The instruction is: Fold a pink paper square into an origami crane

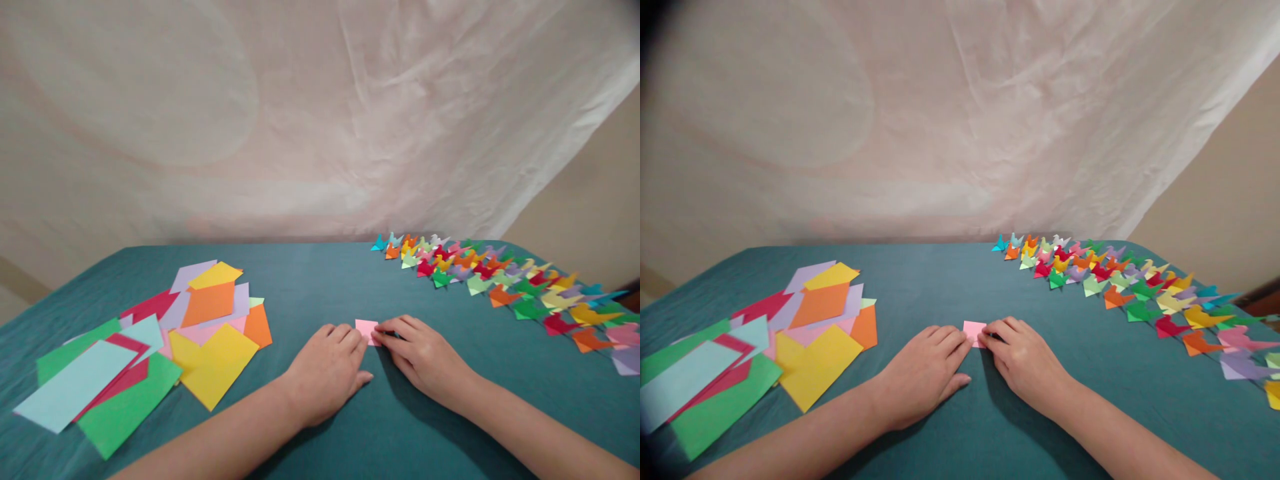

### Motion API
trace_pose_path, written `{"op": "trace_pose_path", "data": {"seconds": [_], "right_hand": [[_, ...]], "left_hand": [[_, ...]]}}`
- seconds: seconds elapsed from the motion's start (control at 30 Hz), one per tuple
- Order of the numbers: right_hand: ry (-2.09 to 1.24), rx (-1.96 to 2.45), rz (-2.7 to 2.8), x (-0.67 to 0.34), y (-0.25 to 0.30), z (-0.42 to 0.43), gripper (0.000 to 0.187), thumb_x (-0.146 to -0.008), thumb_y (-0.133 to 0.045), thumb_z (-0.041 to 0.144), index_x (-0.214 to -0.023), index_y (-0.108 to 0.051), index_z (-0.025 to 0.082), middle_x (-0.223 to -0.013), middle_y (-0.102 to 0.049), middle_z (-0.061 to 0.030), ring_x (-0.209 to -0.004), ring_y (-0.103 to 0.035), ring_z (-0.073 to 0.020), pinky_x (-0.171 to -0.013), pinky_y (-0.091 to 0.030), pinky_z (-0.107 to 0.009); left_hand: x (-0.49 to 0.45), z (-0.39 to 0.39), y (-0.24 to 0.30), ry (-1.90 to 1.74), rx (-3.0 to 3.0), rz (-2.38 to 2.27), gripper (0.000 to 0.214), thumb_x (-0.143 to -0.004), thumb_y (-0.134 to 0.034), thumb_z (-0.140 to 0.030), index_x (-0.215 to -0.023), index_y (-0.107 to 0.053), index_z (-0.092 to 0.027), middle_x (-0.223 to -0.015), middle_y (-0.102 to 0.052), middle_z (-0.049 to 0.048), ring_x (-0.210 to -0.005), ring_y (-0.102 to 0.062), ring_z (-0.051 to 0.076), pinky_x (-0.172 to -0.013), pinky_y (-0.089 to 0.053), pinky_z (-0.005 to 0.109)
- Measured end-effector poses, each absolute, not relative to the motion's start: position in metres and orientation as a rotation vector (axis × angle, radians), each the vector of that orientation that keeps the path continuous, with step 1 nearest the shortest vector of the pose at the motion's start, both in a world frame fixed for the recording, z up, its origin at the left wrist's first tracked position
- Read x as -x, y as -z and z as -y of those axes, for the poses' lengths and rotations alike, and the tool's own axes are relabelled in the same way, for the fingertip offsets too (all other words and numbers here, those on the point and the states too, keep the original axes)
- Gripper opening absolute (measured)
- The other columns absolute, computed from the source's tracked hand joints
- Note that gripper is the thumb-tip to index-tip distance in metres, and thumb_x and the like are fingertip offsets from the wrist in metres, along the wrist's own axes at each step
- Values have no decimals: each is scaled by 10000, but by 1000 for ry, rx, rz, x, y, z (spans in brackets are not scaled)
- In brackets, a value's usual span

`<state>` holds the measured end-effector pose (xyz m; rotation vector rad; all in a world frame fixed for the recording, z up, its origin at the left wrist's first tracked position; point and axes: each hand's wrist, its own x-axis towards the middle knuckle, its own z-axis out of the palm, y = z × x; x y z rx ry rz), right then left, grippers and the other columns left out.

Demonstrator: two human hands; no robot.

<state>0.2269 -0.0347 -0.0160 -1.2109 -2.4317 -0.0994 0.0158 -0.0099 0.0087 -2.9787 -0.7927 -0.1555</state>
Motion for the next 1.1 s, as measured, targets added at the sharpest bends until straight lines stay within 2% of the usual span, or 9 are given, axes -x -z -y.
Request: {"op": "trace_pose_path", "data": {"seconds": [0.43, 0.67, 1.1], "right_hand": [[125, 1233, 2447, -227, 18, 36, 293, -845, -458, 89, -1061, -633, 180, -986, -624, -97, -886, -553, -205, -750, -505, -361], [155, 1233, 2450, -227, 18, 35, 280, -841, -472, 93, -1049, -637, 184, -979, -627, -93, -876, -556, -202, -749, -503, -354], [147, 1269, 2468, -226, 17, 36, 267, -834, -478, 79, -1024, -647, 162, -992, -624, -93, -883, -539, -212, -755, -494, -368]], "left_hand": [[-17, 10, -7, 157, 2975, 799, 408, -879, -465, -438, -1155, -493, -139, -1075, -567, 80, -1028, -493, 228, -886, -370, 348], [-14, 12, -8, 164, 2980, 763, 421, -891, -448, -427, -1222, -444, -168, -1138, -553, 93, -1086, -486, 233, -895, -370, 357], [-13, 14, -9, 122, 2990, 770, 443, -891, -450, -416, -1231, -445, -132, -1200, -537, 104, -1114, -468, 242, -904, -366, 363]]}}
